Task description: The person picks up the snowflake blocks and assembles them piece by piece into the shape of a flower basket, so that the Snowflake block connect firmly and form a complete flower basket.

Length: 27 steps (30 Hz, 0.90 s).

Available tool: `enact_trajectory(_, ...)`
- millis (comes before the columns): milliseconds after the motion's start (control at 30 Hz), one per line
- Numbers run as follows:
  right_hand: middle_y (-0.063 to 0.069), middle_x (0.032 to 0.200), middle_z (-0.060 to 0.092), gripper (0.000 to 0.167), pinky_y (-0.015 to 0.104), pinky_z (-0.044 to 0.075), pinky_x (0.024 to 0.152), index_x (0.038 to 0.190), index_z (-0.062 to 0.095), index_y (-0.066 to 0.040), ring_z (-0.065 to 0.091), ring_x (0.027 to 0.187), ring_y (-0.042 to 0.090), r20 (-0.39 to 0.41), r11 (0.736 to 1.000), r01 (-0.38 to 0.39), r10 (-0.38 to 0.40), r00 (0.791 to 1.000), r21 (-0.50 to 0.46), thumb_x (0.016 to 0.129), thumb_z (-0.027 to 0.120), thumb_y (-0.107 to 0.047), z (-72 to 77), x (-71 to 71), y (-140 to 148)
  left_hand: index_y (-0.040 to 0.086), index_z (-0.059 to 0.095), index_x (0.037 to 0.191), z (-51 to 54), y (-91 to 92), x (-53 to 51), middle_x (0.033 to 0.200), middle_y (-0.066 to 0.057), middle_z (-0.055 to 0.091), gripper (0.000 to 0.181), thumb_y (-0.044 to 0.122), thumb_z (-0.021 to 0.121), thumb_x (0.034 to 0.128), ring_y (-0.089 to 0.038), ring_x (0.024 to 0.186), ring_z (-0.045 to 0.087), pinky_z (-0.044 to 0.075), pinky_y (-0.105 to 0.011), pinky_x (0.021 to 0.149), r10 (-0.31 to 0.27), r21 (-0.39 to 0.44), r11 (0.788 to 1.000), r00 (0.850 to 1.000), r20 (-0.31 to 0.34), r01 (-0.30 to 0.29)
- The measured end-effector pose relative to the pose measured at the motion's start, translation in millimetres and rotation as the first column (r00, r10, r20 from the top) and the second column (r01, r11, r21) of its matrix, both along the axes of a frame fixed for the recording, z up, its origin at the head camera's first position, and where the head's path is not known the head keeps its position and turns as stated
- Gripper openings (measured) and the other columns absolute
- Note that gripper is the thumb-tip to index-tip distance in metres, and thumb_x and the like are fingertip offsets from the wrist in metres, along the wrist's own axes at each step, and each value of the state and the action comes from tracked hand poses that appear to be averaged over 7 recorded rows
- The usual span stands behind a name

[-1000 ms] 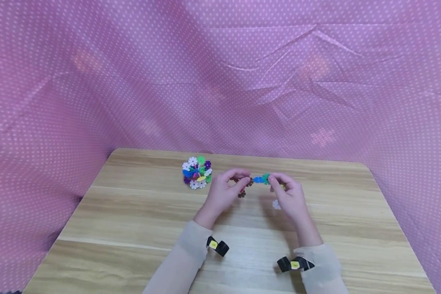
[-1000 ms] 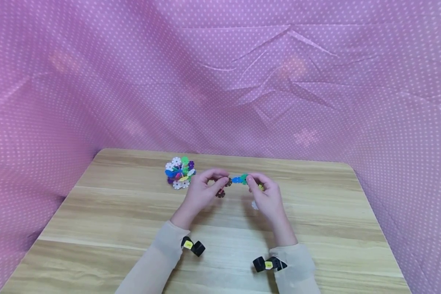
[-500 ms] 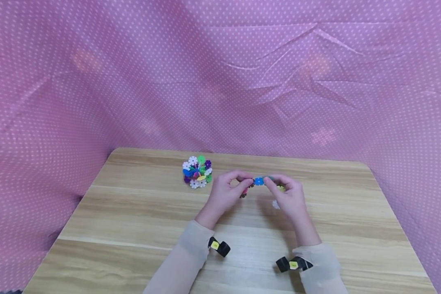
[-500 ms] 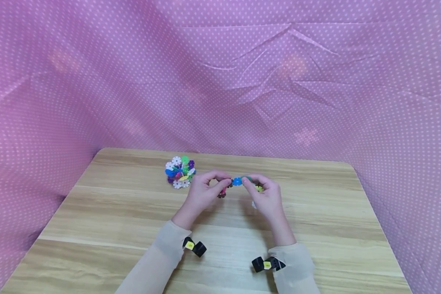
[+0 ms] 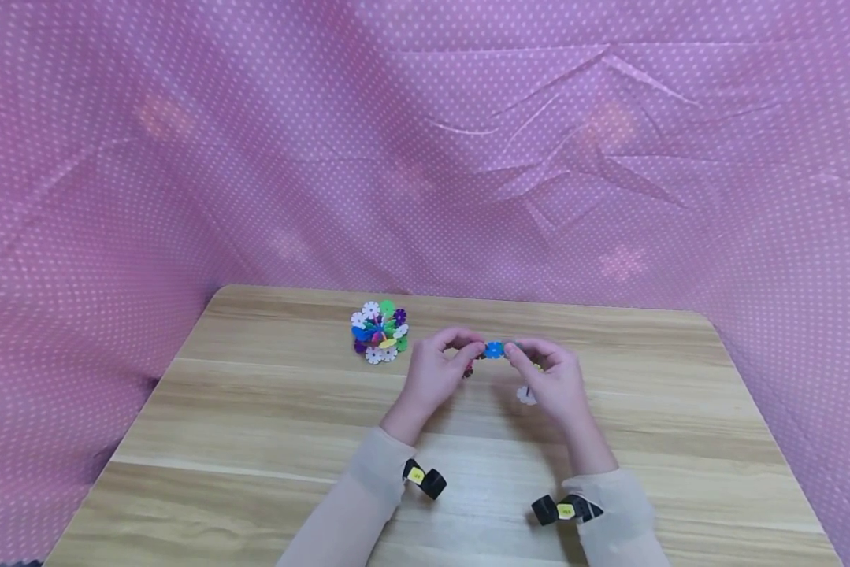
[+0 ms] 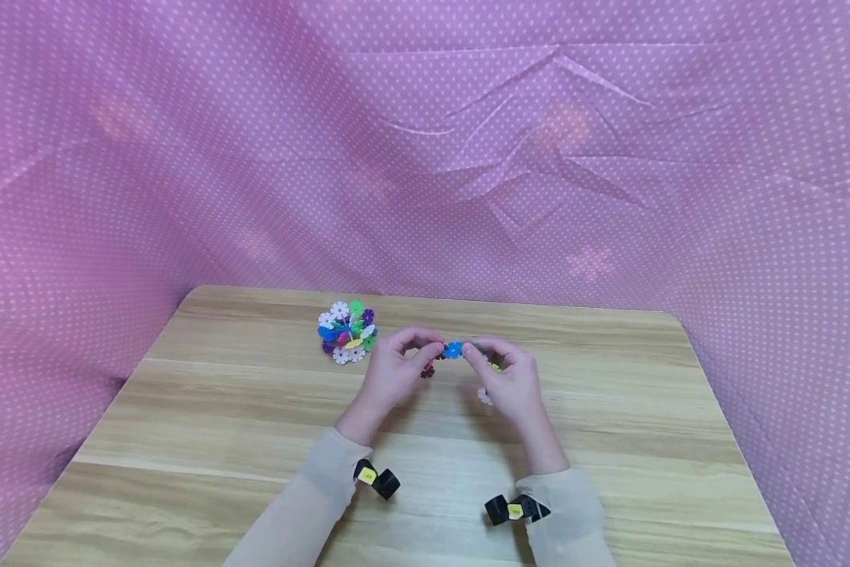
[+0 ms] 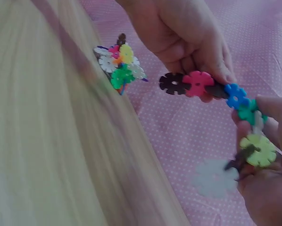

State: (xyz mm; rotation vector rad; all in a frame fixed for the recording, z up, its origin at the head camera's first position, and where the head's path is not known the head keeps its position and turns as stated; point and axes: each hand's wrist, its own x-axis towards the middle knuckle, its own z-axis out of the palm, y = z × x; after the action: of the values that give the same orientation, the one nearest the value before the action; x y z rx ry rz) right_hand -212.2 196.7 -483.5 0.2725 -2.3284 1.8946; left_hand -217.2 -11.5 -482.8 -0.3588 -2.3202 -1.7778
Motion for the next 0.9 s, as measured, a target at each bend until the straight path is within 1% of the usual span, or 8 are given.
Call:
enact_trajectory(200,0.020,0.102,0.077,0.021,0.024,0.059,0.074,0.115,0.078,0.003,0.071,0.089,0.014,0.044,0.999,-0.039,0.038,0.998,0.020,0.105,0.076,-0.016,5.5,0.5,12,0.013,0.079,0.122,-1.0,-13.3,-7.2,0.112,0.007,0.079,0.021,0.024,0.078,0.1044,-0.015,0.104,0.072,0.063,-0.036,0.093,-0.019,-0.021,1.000,0.996,0.086,0.021)
enact_trajectory(300,0.016,0.100,0.078,0.020,0.026,0.060,0.075,0.114,0.078,0.004,0.071,0.088,0.013,0.022,0.999,-0.031,0.031,0.999,0.015,0.105,0.075,-0.013,7.9,-0.5,15,0.013,0.079,0.124,-0.6,-37.1,-15.2,0.117,0.004,0.079,0.022,0.024,0.075,0.1049,-0.019,0.110,0.070,0.059,-0.046,0.100,0.057,-0.080,0.995,0.997,0.046,-0.053)
enact_trajectory(367,0.014,0.099,0.078,0.018,0.025,0.060,0.075,0.114,0.078,0.005,0.071,0.089,0.012,0.008,1.000,-0.021,0.021,1.000,0.004,0.105,0.075,-0.011,9.0,-1.6,18,0.008,0.078,0.125,-1.7,-60.3,-21.8,0.119,-0.005,0.078,0.025,0.020,0.074,0.1030,-0.029,0.114,0.069,0.056,-0.052,0.104,0.146,-0.148,0.978,0.989,-0.013,-0.146)
enact_trajectory(500,0.008,0.099,0.079,0.020,0.022,0.059,0.078,0.115,0.077,0.005,0.072,0.090,0.010,0.002,1.000,-0.007,0.007,1.000,-0.002,0.105,0.074,-0.011,11.2,-2.5,21,0.003,0.066,0.142,-8.5,-107.6,-29.3,0.140,-0.021,0.065,0.056,0.026,0.079,0.0924,-0.044,0.134,0.055,0.040,-0.061,0.118,0.313,-0.388,0.872,0.949,-0.026,-0.299)
enact_trajectory(567,0.006,0.101,0.080,0.021,0.021,0.060,0.081,0.116,0.077,0.005,0.072,0.091,0.010,0.008,1.000,-0.003,0.003,1.000,0.000,0.106,0.074,-0.013,11.9,-2.6,23,0.005,0.055,0.154,-13.3,-124.4,-30.1,0.153,-0.024,0.054,0.077,0.036,0.082,0.0881,-0.048,0.142,0.044,0.032,-0.065,0.121,0.360,-0.494,0.816,0.933,0.029,-0.300)
enact_trajectory(633,0.005,0.102,0.080,0.022,0.022,0.060,0.083,0.118,0.077,0.005,0.073,0.092,0.010,0.017,1.000,0.000,0.000,1.000,0.002,0.106,0.074,-0.013,11.8,-2.5,24,0.007,0.045,0.161,-18.2,-134.4,-30.4,0.160,-0.024,0.045,0.093,0.044,0.084,0.0857,-0.049,0.147,0.037,0.026,-0.068,0.124,0.370,-0.557,0.789,0.924,0.094,-0.259)
enact_trajectory(733,0.004,0.102,0.080,0.022,0.026,0.061,0.084,0.118,0.076,0.005,0.073,0.092,0.010,0.020,1.000,-0.002,0.002,1.000,-0.008,0.106,0.074,-0.013,11.5,-2.6,25,0.006,0.039,0.165,-23.9,-137.4,-31.7,0.163,-0.024,0.044,0.103,0.049,0.086,0.0840,-0.049,0.147,0.040,0.026,-0.067,0.125,0.347,-0.572,0.794,0.926,0.145,-0.208)
enact_trajectory(900,0.000,0.099,0.079,0.021,0.023,0.061,0.080,0.118,0.075,0.008,0.073,0.091,0.011,0.007,0.999,0.003,-0.003,1.000,-0.049,0.105,0.073,-0.009,11.3,-2.9,26,0.005,0.039,0.165,-29.9,-122.9,-34.1,0.156,-0.022,0.052,0.107,0.048,0.090,0.0820,-0.045,0.143,0.048,0.032,-0.065,0.125,0.266,-0.552,0.821,0.953,0.142,-0.147)
